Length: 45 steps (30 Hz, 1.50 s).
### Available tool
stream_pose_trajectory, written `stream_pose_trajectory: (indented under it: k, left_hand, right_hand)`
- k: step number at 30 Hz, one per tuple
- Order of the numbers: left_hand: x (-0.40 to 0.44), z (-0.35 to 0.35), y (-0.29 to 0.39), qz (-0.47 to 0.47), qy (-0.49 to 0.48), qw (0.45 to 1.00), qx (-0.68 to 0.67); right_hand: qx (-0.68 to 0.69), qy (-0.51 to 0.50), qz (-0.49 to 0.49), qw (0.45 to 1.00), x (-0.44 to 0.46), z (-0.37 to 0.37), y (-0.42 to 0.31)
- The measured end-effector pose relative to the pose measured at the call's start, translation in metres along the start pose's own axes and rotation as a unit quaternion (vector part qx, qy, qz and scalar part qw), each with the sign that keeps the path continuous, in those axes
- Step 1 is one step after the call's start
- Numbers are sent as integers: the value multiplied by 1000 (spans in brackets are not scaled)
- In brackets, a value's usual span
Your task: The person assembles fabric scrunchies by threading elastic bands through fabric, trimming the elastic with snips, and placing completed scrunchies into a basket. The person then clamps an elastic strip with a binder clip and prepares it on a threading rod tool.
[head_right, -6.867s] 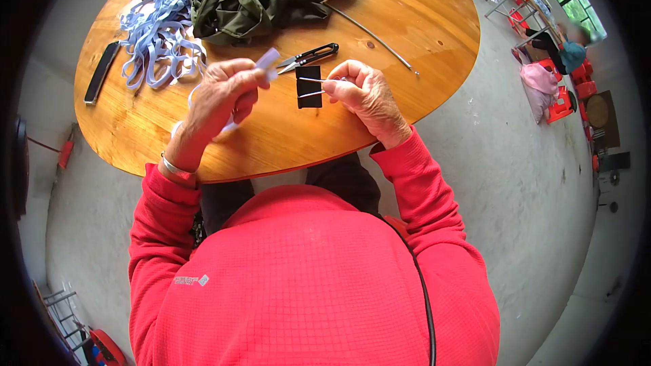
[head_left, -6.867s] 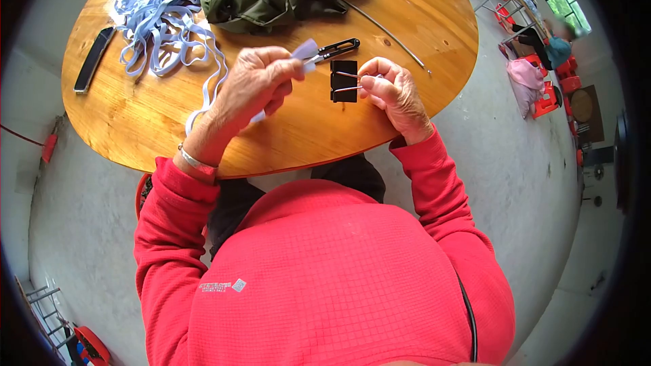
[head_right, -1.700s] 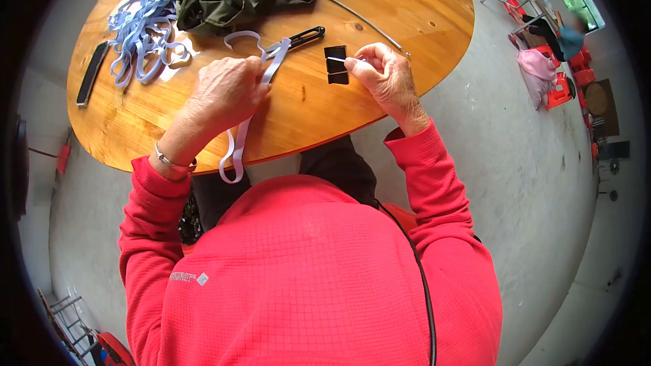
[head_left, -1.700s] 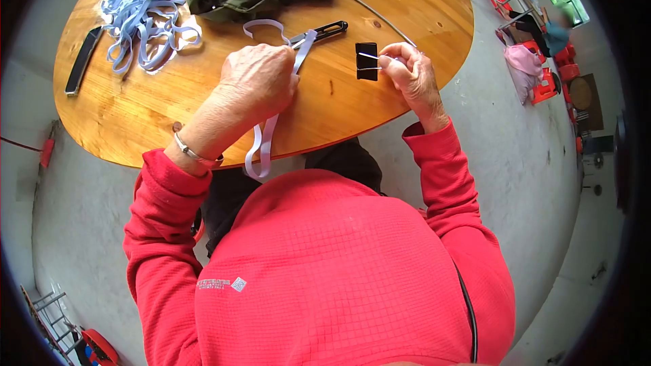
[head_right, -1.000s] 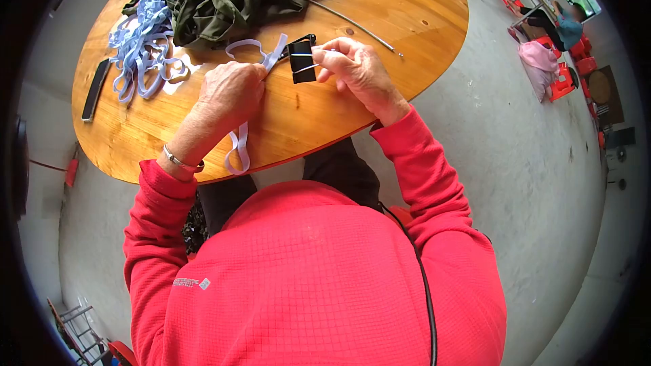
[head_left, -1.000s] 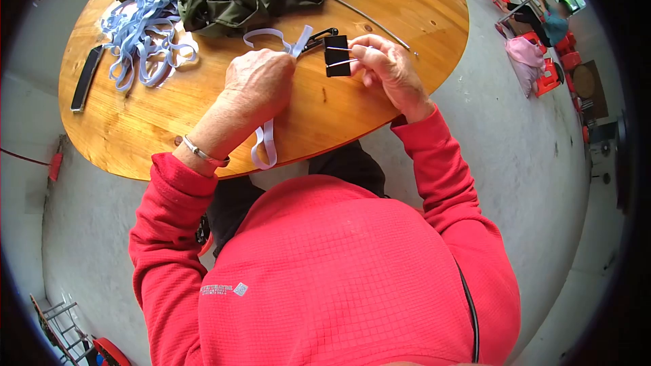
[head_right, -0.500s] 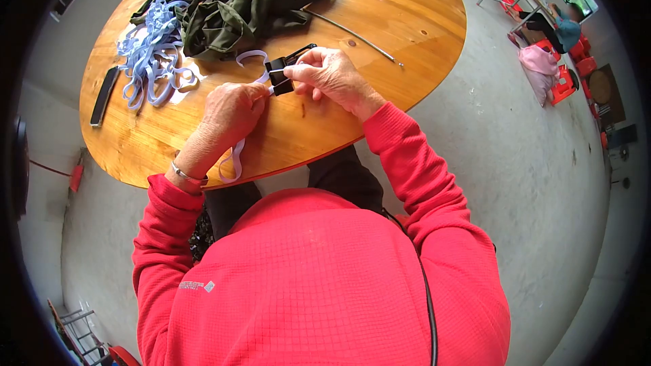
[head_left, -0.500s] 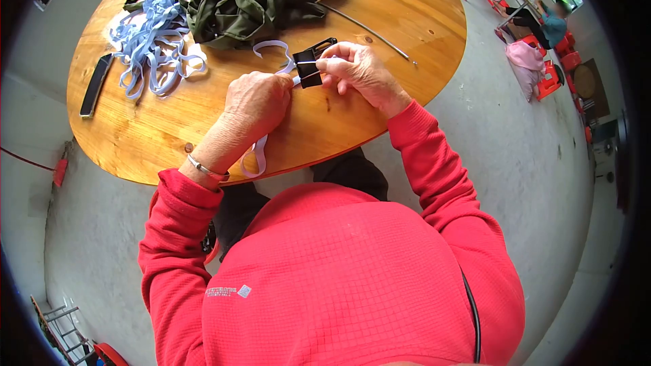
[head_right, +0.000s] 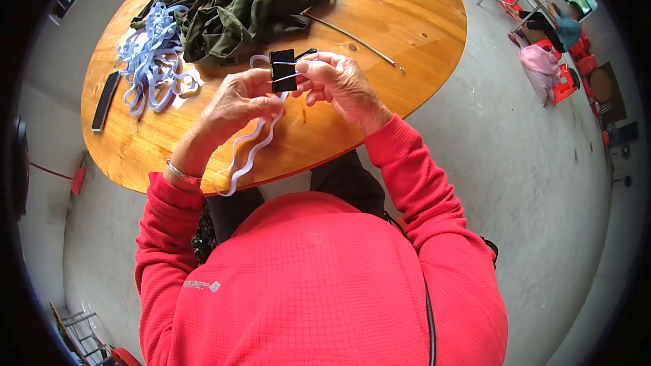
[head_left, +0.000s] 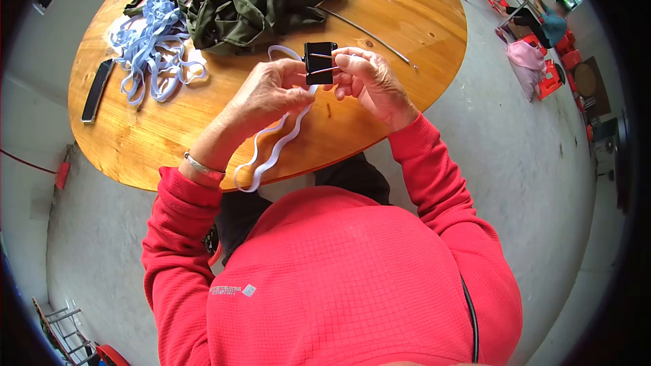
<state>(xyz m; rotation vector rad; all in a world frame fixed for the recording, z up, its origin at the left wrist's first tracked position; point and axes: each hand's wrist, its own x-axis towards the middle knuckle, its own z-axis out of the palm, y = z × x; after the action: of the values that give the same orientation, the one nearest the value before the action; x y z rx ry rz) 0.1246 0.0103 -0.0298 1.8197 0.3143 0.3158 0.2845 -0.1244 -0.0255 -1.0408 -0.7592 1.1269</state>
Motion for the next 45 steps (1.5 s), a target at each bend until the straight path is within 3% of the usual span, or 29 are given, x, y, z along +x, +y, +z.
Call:
stream_pose_trajectory:
  k: [6,13,17,41,45]
  left_hand:
    - [-3,-3,8,-118,-93,958,-243]
    - [-10,-5,10,-177,-72,902,-387]
    - [-7,-10,6,-162,12,929,-332]
    - [-14,-15,12,-95,-29,967,-235]
    - [-11,-19,7,-108,-7,955,-278]
  right_hand:
    - [29,-6,-4,1000,-2,-2,0]
    - [31,-4,22,999,-3,-3,1]
    - [46,-1,38,998,-7,-9,-3]
    - [-39,25,13,999,-8,-25,-5]
    - [-38,19,19,999,-9,-28,-5]
